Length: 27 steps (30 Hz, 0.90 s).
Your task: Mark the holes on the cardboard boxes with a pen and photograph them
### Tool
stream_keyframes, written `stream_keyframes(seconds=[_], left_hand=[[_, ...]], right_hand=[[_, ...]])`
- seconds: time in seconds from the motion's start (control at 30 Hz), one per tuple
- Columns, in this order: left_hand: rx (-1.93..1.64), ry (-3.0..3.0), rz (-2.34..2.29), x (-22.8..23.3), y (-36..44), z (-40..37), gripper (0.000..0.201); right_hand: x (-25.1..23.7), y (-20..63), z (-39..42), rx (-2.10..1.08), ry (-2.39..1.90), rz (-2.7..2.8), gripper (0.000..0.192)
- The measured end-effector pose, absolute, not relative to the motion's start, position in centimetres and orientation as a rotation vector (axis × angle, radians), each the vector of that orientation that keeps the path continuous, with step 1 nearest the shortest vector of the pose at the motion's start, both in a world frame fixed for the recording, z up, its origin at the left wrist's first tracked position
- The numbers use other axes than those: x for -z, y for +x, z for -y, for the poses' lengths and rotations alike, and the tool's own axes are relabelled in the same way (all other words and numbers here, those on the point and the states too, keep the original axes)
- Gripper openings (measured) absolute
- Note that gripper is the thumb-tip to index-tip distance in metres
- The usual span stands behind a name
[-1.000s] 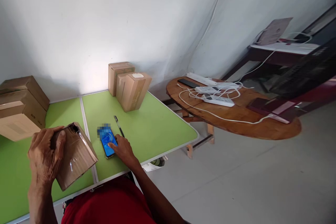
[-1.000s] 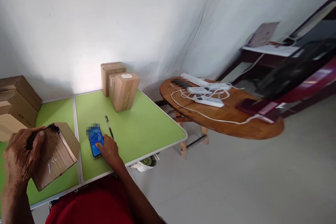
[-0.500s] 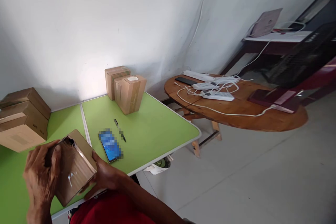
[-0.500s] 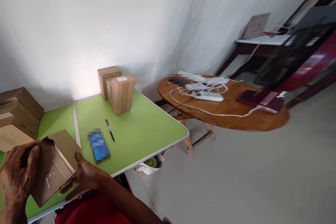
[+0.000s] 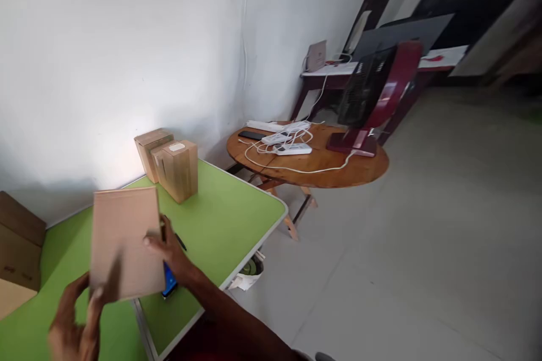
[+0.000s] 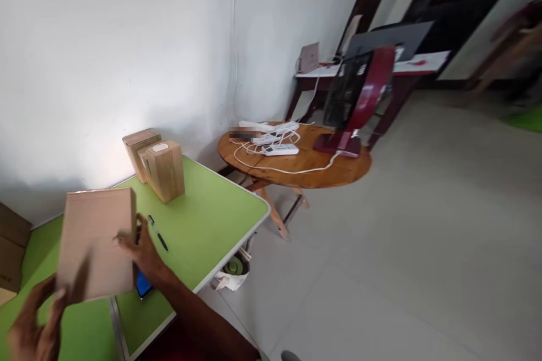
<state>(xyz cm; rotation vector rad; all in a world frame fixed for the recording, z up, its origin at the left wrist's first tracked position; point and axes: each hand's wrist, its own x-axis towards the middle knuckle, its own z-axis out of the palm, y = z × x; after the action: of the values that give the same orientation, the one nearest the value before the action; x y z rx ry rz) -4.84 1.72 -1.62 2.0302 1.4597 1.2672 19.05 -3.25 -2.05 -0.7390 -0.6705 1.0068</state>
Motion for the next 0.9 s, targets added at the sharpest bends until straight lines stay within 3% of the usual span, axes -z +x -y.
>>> stream_keyframes(seconds=[0.13, 0.27, 0.37, 0.47, 0.57, 0.7, 0.9], left_hand=[[-1.102, 2.049, -0.959, 2.3, 8.1, -4.2, 0.075], [-0.882, 2.019, -0.581, 3.2, 18.8, -3.4, 0.083], [-0.757, 1.945, -0.413, 4.3, 24.1, -2.8, 0.087], [-0.756, 1.9, -0.453, 5.3, 26.7, -4.2, 0.093], [-0.765, 1.857, -0.55, 6.2, 26.7, -7.4, 0.092], [-0.777, 1.842, -0.65, 7.2, 25.4, -11.2, 0.098], [-0.811, 1.799, -0.746, 8.3, 24.2, -11.5, 0.098]], right_hand=[[3.5, 26.6, 5.1, -0.264, -1.249, 0.592, 0.122], [6.9, 31.3, 5.4, 0.455, -1.656, 0.402, 0.118], [9.8, 31.9, 4.0, 0.713, -1.794, 0.311, 0.103], [12.5, 30.4, 2.4, 0.66, -1.767, 0.426, 0.095], [14.6, 28.6, 1.5, 0.354, -1.673, 0.558, 0.101], [16.0, 28.3, 0.1, 0.069, -1.627, 0.59, 0.088], [16.6, 29.4, 0.0, 0.049, -1.723, 0.636, 0.092]])
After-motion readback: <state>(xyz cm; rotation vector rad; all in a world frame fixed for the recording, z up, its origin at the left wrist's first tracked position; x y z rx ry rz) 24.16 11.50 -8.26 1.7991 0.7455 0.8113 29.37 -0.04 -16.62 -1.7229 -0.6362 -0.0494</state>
